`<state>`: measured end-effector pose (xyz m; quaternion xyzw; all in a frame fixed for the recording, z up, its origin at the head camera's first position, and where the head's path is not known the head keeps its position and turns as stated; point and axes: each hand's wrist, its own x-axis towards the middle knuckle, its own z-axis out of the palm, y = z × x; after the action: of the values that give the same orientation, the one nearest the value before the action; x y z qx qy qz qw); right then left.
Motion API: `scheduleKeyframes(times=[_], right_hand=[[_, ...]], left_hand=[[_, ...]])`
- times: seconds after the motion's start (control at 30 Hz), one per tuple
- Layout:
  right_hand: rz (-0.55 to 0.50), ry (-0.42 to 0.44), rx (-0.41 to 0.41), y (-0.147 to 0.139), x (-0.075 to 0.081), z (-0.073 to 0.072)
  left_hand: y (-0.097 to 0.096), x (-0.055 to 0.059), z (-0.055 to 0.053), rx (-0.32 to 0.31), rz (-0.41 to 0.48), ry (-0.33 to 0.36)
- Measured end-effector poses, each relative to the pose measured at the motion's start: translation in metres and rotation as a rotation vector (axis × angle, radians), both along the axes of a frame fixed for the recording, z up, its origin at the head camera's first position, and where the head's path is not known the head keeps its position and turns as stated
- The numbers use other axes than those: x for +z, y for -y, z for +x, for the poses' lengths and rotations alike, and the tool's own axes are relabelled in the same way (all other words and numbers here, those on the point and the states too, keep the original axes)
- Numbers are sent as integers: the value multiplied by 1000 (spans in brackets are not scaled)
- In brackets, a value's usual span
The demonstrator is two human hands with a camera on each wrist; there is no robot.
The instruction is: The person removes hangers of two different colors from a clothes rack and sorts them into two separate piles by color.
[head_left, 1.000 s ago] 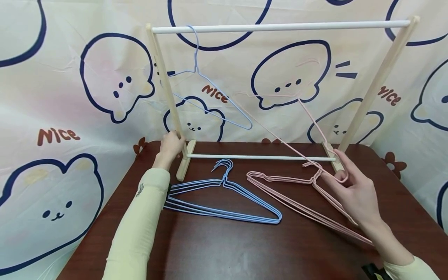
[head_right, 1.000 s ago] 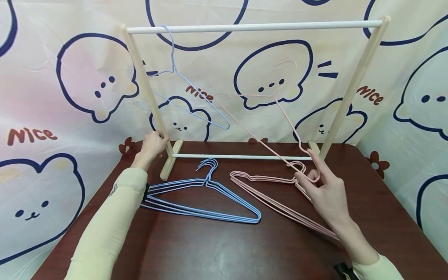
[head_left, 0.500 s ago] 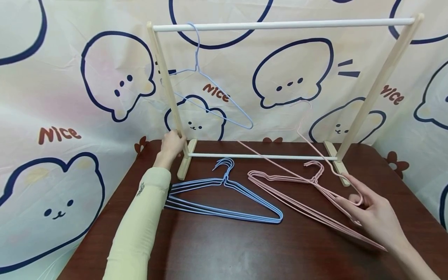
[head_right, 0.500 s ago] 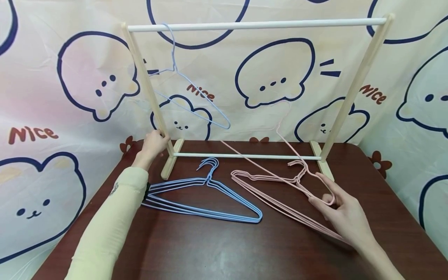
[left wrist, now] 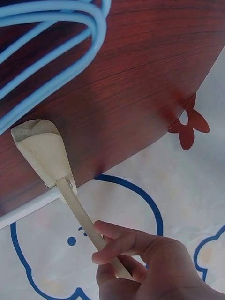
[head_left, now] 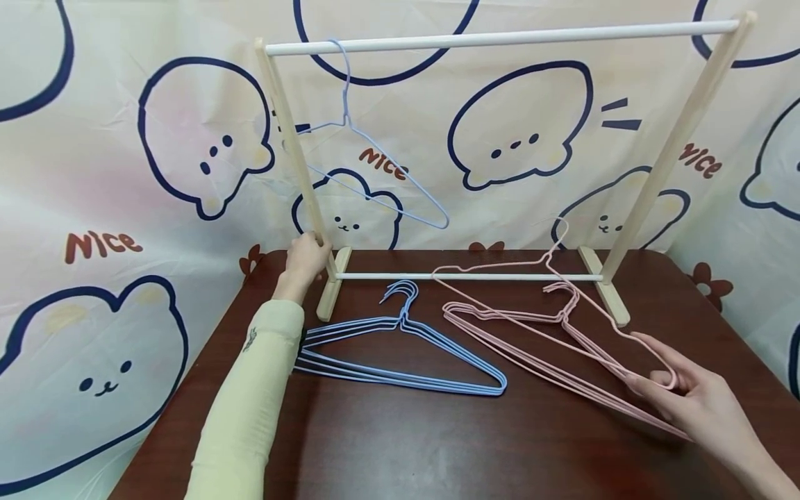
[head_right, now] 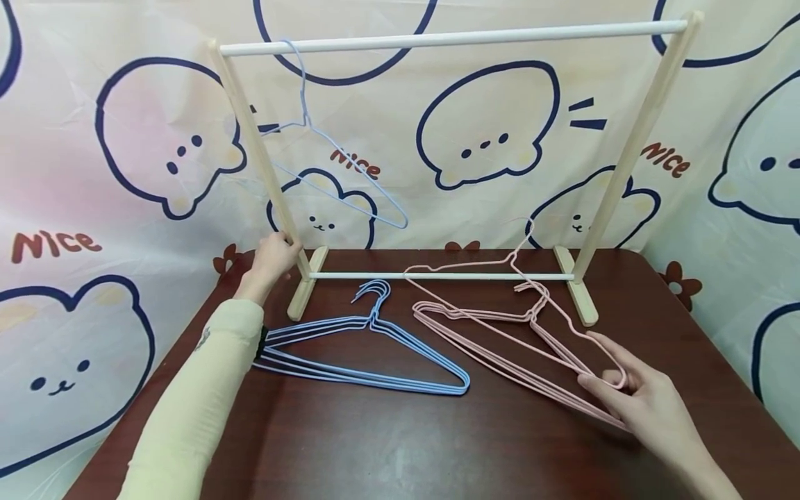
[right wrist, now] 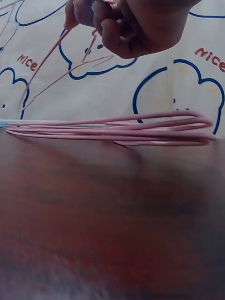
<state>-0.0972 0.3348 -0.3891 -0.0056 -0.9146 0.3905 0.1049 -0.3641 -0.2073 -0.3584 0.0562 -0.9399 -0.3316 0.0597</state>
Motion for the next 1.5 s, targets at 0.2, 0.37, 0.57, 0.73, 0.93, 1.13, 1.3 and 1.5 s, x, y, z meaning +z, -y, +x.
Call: scheduleKeyframes(times=[0.2,0.37,0.57,0.73,0.93,1.13,1.3,1.5], right_hand=[[25,93,5,-12,-7,7],[96,-1,43,-23,-18,10],[257,-61,76,-41,-36,7],[389,-32,93,-56,-49,6],[451,93,128,-62,-53,-1],[466,258,151,-65,-44,-8],[417,342,172,-66,-40,-12],[428,385,145,-68,-39,-15]], left_hand=[[1,-1,0,3,8,4],[0,-1,0,2,14,9],[0,0,0,8,26,18],[0,-1,-1,8,34,26],[-1,0,-2,11,29,27],[0,-1,-3,10,33,37],[1,-2,-3,14,30,32],[2,-2,-2,21,23,23]])
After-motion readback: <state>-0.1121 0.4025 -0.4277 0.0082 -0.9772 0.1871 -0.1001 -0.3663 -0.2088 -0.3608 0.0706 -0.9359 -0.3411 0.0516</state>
